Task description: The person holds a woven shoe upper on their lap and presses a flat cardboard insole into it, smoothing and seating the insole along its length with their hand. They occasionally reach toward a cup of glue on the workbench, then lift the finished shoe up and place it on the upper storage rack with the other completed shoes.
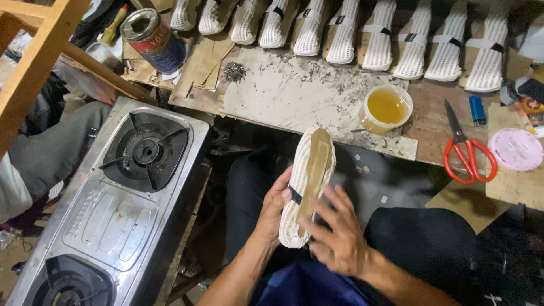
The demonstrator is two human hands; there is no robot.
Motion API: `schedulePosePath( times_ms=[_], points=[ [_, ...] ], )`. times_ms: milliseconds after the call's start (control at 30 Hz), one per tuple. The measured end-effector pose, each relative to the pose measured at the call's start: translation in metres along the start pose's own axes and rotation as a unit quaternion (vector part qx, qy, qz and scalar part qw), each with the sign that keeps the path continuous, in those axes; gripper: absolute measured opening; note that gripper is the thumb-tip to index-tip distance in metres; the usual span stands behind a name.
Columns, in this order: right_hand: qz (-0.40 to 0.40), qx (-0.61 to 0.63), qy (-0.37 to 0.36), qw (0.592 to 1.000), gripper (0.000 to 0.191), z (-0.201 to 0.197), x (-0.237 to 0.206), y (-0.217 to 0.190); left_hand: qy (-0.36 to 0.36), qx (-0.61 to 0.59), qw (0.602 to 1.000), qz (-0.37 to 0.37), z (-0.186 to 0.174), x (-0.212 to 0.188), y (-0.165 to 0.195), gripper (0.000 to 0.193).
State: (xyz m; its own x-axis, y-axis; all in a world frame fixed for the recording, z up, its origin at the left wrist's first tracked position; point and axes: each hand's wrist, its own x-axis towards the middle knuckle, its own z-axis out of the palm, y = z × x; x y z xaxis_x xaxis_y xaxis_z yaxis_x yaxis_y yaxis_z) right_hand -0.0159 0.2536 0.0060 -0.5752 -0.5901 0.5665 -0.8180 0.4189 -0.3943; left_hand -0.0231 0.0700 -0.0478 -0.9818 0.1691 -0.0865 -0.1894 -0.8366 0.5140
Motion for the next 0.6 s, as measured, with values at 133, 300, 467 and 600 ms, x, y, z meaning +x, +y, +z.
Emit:
schedulePosePath(
  times_ms=[133,300,467,600],
  points=[
    [0.009,-0.048,0.059,0.997,0.04,-0.003,0.005,0.022,-0.024,0.01,0.999,-0.023,-0.006,-0.002,0.001,0.087],
    [0.197,-0.01,0.125,0.972,0.045,-0.027,0.02,0.068,-0.099,0.021,0.992,-0.077,-0.008,-0.011,0.003,0.09],
    [0.07,-0.055,0.043,0.995,0.051,-0.013,0.01,0.037,-0.057,0.042,0.996,-0.046,-0.014,0.004,-0.006,0.083],
    [0.001,0.017,0.006,1.0,0.045,0.0,-0.002,0.014,0.043,-0.026,0.997,-0.06,-0.021,0.014,-0.014,0.068]
  ],
)
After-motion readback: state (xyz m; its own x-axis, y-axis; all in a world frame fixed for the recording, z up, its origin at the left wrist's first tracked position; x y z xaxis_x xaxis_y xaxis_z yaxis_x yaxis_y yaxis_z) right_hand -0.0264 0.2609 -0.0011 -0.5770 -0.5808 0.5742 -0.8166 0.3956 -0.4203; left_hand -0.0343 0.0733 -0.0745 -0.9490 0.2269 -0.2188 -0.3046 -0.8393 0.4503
